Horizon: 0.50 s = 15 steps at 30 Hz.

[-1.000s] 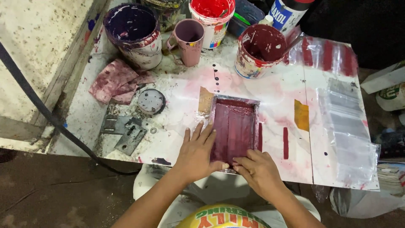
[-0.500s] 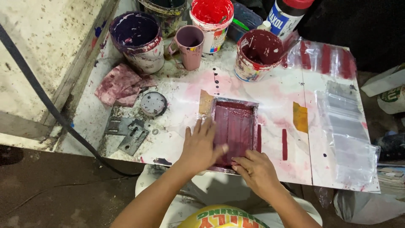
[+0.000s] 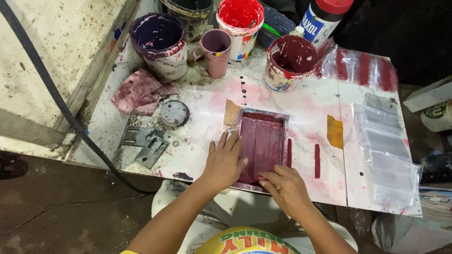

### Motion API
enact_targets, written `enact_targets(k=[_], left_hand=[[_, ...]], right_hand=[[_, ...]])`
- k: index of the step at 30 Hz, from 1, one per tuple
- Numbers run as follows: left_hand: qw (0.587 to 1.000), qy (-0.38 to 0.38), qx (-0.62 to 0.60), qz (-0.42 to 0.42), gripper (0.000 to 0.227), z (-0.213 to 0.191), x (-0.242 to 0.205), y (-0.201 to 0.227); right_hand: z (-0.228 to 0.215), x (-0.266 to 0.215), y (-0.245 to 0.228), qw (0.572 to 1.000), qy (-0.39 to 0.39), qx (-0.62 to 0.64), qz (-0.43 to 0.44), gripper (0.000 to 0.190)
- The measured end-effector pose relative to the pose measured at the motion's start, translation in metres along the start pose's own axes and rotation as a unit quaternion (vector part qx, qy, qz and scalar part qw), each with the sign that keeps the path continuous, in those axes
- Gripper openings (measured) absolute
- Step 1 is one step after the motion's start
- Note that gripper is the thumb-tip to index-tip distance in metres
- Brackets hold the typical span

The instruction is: The person uses a small sponge to apply dark red paint onto a rectangular metal tray. They repeatedly dip the sponge into a paint container and spread the paint evenly across the tray's surface, occasionally lifting the tray to adjust its position.

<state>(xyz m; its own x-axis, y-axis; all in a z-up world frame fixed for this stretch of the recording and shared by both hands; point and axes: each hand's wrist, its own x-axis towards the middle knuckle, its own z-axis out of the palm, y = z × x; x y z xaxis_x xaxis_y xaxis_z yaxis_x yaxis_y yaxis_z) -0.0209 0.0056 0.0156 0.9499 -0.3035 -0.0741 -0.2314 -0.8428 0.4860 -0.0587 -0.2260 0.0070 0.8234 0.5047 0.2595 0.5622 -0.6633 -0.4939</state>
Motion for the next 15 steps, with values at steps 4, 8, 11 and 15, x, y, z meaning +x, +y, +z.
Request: enact_targets(k=[4, 8, 11, 15], left_hand=[[0.997, -0.073, -0.012, 0.001, 0.09, -0.029, -0.012, 0.009], [0.982, -0.181, 0.023, -0.042, 0.121, -0.042, -0.013, 0.018], [0.977, -0.2, 0.047, -0.051, 0.125, -0.048, -0.011, 0.023], [0.968, -0.233, 0.07, -0.063, 0.132, -0.055, -0.01, 0.027]], right_hand=[[0.0, 0.001, 0.002, 1.0, -0.003, -0.005, 0.005, 0.025], [-0.004, 0.007, -0.001, 1.0, -0.007, 0.012, -0.004, 0.023], [-0.006, 0.008, -0.002, 1.0, -0.016, 0.011, -0.001, 0.023], [-0.007, 0.012, 0.0, 1.0, -0.013, 0.012, -0.017, 0.019]])
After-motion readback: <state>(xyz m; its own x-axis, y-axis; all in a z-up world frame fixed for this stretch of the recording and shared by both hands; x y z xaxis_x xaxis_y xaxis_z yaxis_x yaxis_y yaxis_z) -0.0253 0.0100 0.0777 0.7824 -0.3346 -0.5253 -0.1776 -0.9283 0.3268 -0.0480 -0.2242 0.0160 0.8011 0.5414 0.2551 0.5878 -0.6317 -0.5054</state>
